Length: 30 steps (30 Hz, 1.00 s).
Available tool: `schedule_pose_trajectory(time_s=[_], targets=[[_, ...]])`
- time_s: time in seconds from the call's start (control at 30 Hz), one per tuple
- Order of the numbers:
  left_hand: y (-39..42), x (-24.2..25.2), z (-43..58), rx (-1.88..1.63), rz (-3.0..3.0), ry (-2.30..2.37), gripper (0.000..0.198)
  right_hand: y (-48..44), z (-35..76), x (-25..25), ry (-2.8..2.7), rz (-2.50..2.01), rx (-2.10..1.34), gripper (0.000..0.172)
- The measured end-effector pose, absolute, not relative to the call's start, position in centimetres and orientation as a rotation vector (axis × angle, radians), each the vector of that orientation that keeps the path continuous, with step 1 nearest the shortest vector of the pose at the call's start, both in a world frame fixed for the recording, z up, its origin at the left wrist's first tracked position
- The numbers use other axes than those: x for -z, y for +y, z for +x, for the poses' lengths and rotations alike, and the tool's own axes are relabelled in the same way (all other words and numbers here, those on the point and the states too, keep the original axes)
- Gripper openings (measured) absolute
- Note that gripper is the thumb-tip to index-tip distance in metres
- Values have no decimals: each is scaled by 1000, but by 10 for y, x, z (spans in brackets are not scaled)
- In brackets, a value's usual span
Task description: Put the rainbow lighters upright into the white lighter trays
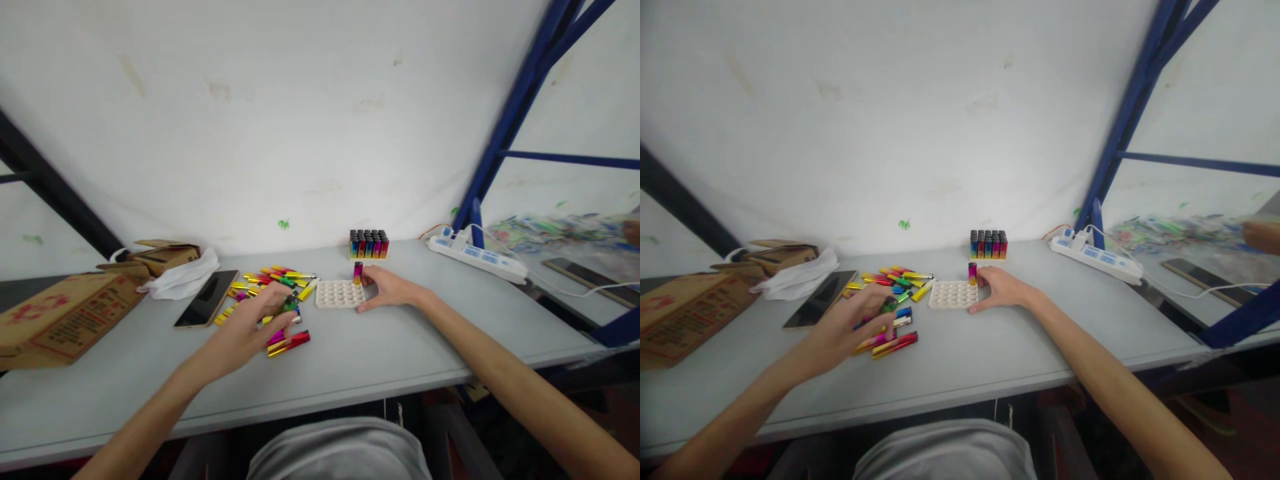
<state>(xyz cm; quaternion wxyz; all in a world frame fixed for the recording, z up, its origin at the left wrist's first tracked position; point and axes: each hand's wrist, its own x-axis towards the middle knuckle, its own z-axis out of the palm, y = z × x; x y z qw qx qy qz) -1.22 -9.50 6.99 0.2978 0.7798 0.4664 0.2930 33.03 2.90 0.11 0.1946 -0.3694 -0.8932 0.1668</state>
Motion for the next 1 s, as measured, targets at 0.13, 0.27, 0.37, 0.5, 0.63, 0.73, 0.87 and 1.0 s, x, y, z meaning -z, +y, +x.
schedule_pose_trajectory(time_s=[0.13,0.27,0.37,0.5,0.63,0.73,0.87,1.0], targets=[[-49,-70,29,-975,1825,1005,32,25,319,0,-2528,-1012,-407,75],[-6,-60,55,-931,1539,855,44,25,315,-2,-2532,-994,-415,70],[6,-49,55,-873,1358,871,50,27,317,-1,-2528,-997,-431,68],[-4,-38,45,-835,1207,928,40,29,319,2,-2517,-1011,-470,69],[-15,-38,45,-855,1147,976,33,30,320,3,-2520,-988,-473,69],[-16,-36,49,-859,1125,1009,34,31,320,4,-2520,-984,-464,69],[-14,-27,52,-900,1225,934,42,30,320,4,-2529,-980,-456,69],[-19,-21,55,-997,1428,821,28,30,319,4,-2534,-974,-441,69]])
